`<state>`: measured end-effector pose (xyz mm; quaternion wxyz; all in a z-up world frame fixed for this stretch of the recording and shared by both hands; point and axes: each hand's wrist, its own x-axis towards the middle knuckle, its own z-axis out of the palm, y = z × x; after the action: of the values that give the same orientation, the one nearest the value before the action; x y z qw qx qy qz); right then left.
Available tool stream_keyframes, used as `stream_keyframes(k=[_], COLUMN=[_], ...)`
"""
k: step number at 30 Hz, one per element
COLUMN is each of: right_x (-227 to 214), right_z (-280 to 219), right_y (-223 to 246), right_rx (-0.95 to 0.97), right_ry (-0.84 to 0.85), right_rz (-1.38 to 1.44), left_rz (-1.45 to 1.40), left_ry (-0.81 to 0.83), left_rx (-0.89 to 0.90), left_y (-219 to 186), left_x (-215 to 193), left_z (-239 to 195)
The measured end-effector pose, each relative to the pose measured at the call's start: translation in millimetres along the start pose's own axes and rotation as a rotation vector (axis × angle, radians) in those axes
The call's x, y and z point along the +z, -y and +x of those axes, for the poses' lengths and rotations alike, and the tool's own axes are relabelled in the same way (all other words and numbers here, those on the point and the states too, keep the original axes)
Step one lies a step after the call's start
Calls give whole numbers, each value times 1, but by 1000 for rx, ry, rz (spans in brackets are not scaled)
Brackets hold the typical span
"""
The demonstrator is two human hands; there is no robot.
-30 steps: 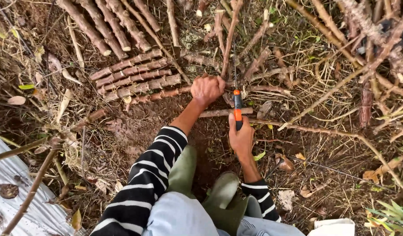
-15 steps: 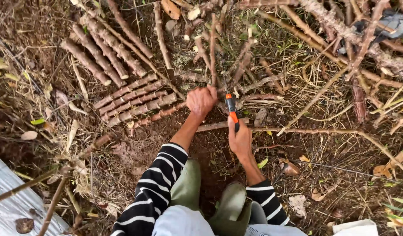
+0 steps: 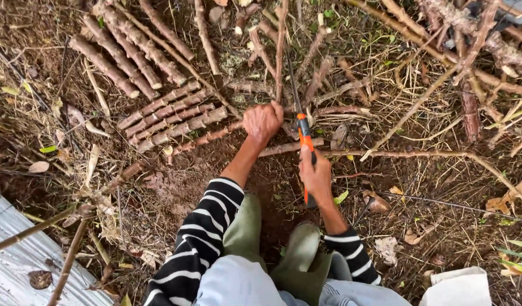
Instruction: Sawing thin wooden branches or stalks into smaller uniform pieces using a hand saw in an outdoor field.
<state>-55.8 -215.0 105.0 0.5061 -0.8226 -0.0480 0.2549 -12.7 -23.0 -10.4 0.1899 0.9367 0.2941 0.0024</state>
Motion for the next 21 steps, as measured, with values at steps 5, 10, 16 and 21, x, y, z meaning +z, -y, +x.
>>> stream_keyframes(k=[5,10,16,21], right_x=[-4,1,9,-3], right_z=[12,8,16,-26], right_y=[-5,-15,-6,11], right_rx=[-126,-136,-164,-19], right_ry=[-49,-49,-71,-57], right_rz=[-150,-170,-146,-166], left_rz=[-31,2,-43,89], left_ry=[34,32,7,125], left_rx=[10,29,25,-11], left_y=[-8,2,-2,-10], left_x=[-27,-16,-26,-37], left_z=[5,-6,9,9])
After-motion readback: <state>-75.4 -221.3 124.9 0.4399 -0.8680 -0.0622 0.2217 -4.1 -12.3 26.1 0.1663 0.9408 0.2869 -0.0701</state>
